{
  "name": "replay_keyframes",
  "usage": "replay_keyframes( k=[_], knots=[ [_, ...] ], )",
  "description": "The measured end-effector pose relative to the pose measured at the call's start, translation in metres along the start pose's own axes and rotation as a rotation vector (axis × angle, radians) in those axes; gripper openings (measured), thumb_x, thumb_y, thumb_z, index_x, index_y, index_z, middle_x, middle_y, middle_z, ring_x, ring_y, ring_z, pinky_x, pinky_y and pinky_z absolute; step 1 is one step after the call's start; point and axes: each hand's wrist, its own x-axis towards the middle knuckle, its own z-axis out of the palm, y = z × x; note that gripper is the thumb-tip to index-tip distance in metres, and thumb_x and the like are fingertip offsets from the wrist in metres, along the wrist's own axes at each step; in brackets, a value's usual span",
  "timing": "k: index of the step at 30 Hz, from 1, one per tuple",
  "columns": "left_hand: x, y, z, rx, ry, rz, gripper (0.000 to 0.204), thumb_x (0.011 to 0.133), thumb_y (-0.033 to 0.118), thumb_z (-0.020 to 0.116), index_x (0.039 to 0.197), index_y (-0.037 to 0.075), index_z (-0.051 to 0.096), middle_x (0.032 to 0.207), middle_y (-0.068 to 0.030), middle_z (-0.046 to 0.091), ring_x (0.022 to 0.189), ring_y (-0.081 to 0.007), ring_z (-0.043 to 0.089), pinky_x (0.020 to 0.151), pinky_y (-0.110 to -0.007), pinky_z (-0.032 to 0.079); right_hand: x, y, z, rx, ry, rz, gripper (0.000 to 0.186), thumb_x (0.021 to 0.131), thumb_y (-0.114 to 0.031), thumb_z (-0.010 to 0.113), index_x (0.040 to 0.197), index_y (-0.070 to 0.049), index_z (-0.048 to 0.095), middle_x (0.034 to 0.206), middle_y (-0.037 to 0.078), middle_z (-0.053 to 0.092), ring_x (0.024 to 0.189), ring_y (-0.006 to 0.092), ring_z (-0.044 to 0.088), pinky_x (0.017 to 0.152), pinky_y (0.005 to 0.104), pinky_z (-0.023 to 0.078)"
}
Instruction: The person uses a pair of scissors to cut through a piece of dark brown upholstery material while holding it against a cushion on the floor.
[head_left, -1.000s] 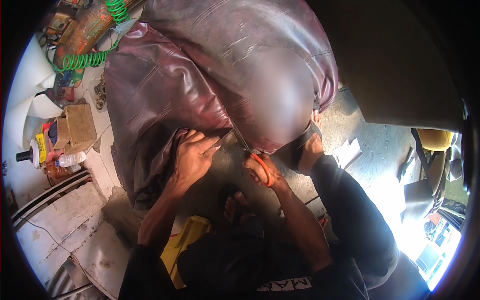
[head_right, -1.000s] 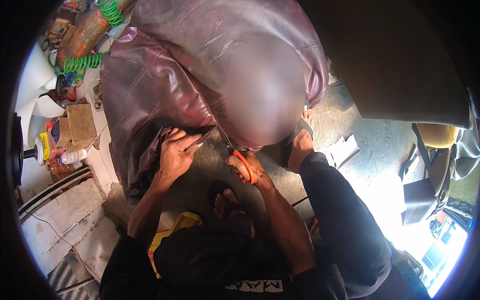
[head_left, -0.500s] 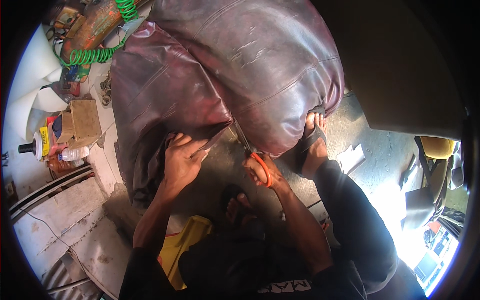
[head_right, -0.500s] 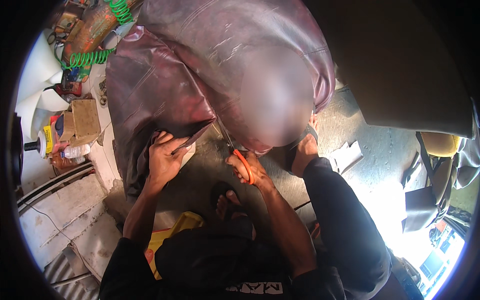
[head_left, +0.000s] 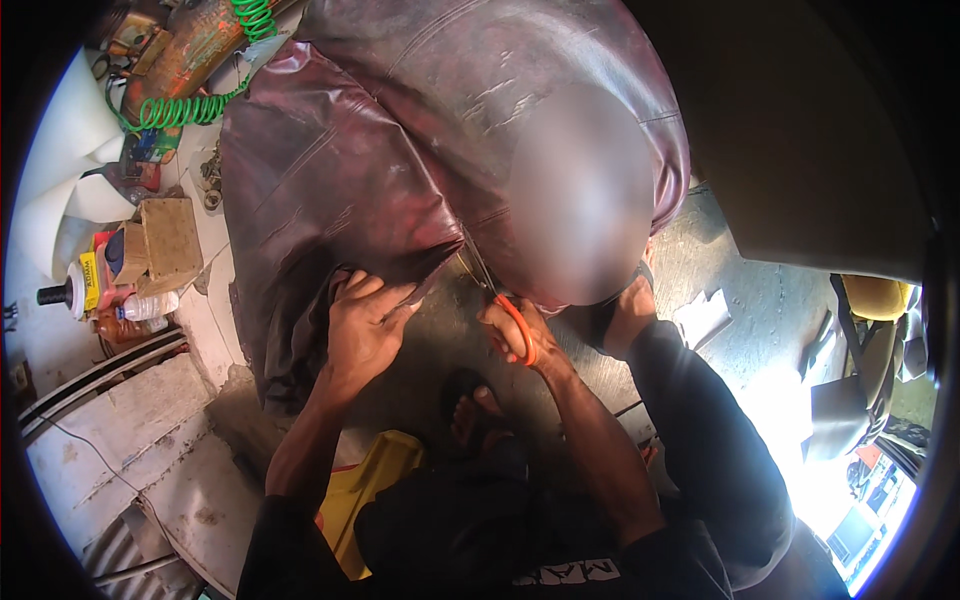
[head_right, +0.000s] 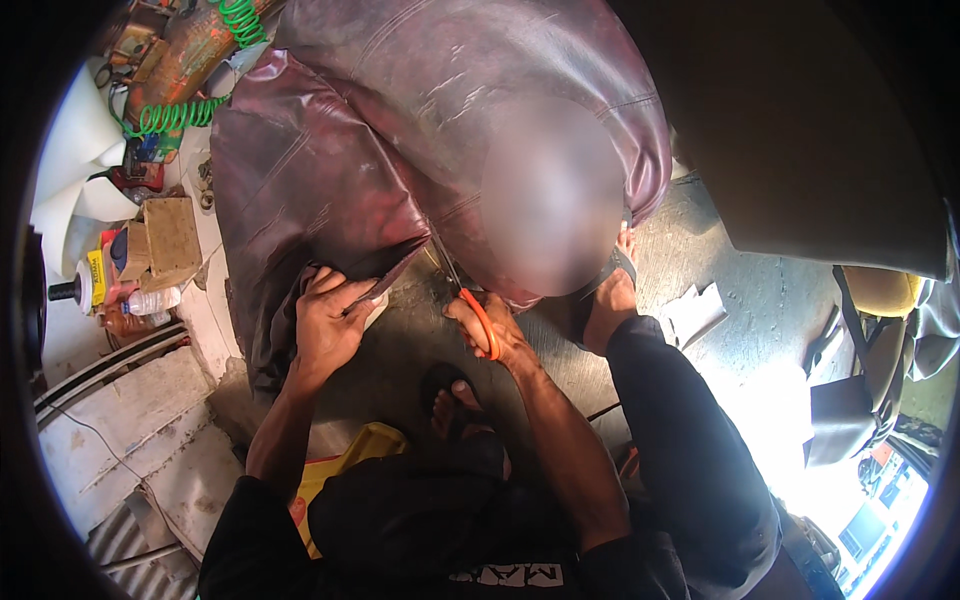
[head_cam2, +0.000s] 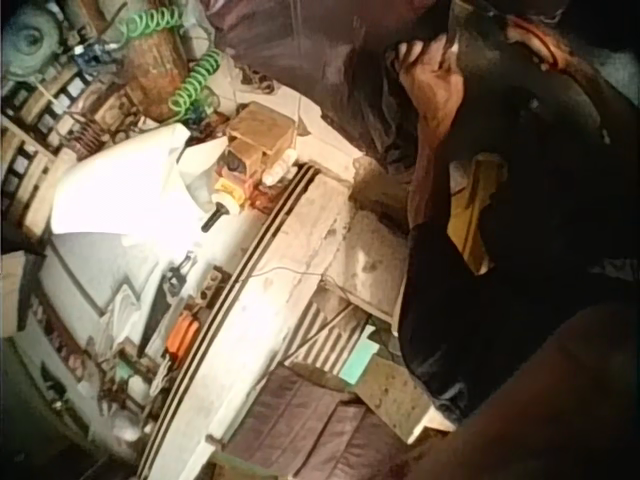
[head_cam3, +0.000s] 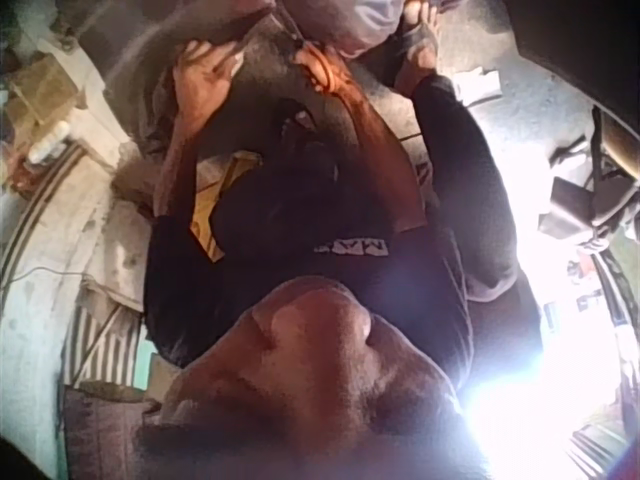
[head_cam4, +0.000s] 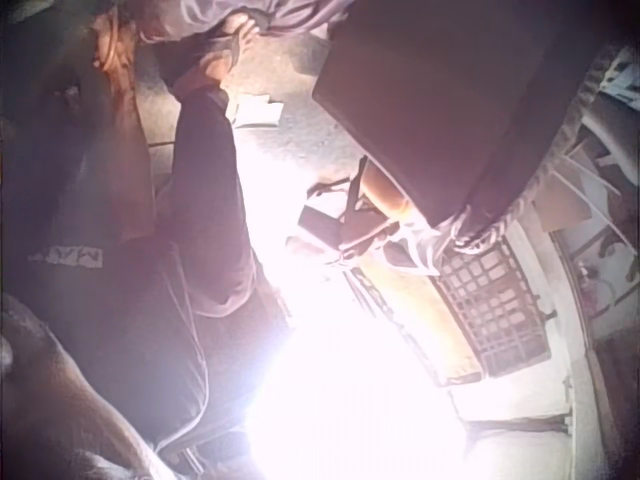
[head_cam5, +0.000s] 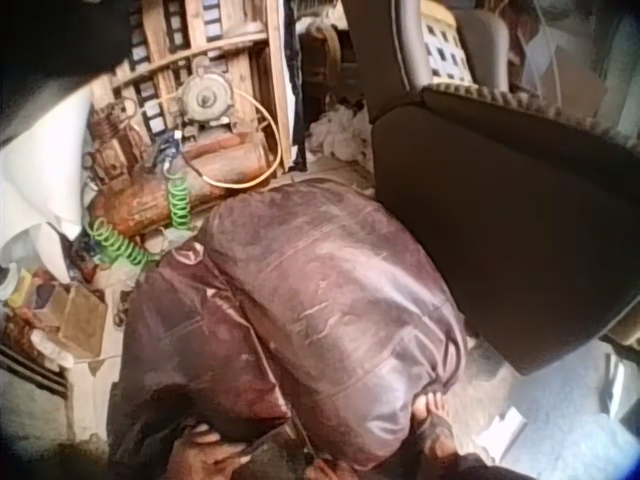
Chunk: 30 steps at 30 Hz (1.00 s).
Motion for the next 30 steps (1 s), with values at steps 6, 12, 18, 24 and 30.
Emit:
replay_keyframes(
  k=[6,12,18,24,30],
  knots=[
    [-0.006,-0.004,-0.022,0.001,0.046,0.0,0.023,0.072,0.003,0.08,0.094,0.004,0.077,0.069,-0.0091,0.054,0.068,-0.0257,0.049,0.075,-0.034,0.042,-0.009,-0.005,-0.007,-0.056,-0.028,-0.031,0.035,0.083,-0.034,0.063,0.067,-0.004,0.054,0.052,0.005,0.048,0.04,0.0147,0.046,0.038,0.0306,0.034],
    [-0.005,-0.017,-0.035,0.018,0.072,-0.051,0.02,0.074,0.002,0.079,0.093,0.004,0.076,0.068,-0.0081,0.054,0.068,-0.0234,0.049,0.072,-0.033,0.041,-0.024,-0.008,-0.006,-0.141,-0.007,0.024,0.038,0.085,-0.037,0.063,0.068,-0.004,0.054,0.055,0.005,0.05,0.045,0.0155,0.052,0.043,0.031,0.042],
    [-0.005,-0.012,-0.034,0.048,0.061,-0.032,0.019,0.073,0.007,0.079,0.091,0.008,0.077,0.07,-0.0079,0.058,0.069,-0.0267,0.052,0.072,-0.037,0.043,-0.021,-0.023,-0.009,-0.194,-0.043,-0.033,0.041,0.087,-0.038,0.062,0.067,-0.004,0.053,0.055,0.007,0.051,0.047,0.0176,0.054,0.047,0.0327,0.045],
    [-0.007,-0.013,-0.034,0.036,0.072,-0.031,0.019,0.072,0.006,0.079,0.091,0.008,0.076,0.07,-0.0079,0.058,0.069,-0.027,0.052,0.072,-0.037,0.043,-0.024,-0.015,-0.007,-0.165,-0.064,-0.019,0.04,0.088,-0.036,0.061,0.065,-0.004,0.051,0.054,0.007,0.051,0.045,0.0174,0.053,0.045,0.0332,0.043],
    [-0.006,-0.011,-0.034,0.037,0.06,-0.021,0.019,0.073,0.005,0.079,0.091,0.009,0.077,0.07,-0.0074,0.059,0.068,-0.0267,0.052,0.071,-0.036,0.043,-0.014,-0.009,-0.003,-0.016,-0.083,0.032,0.036,0.086,-0.034,0.064,0.068,-0.005,0.052,0.057,0.004,0.049,0.045,0.0145,0.049,0.041,0.031,0.039]
  ],
)
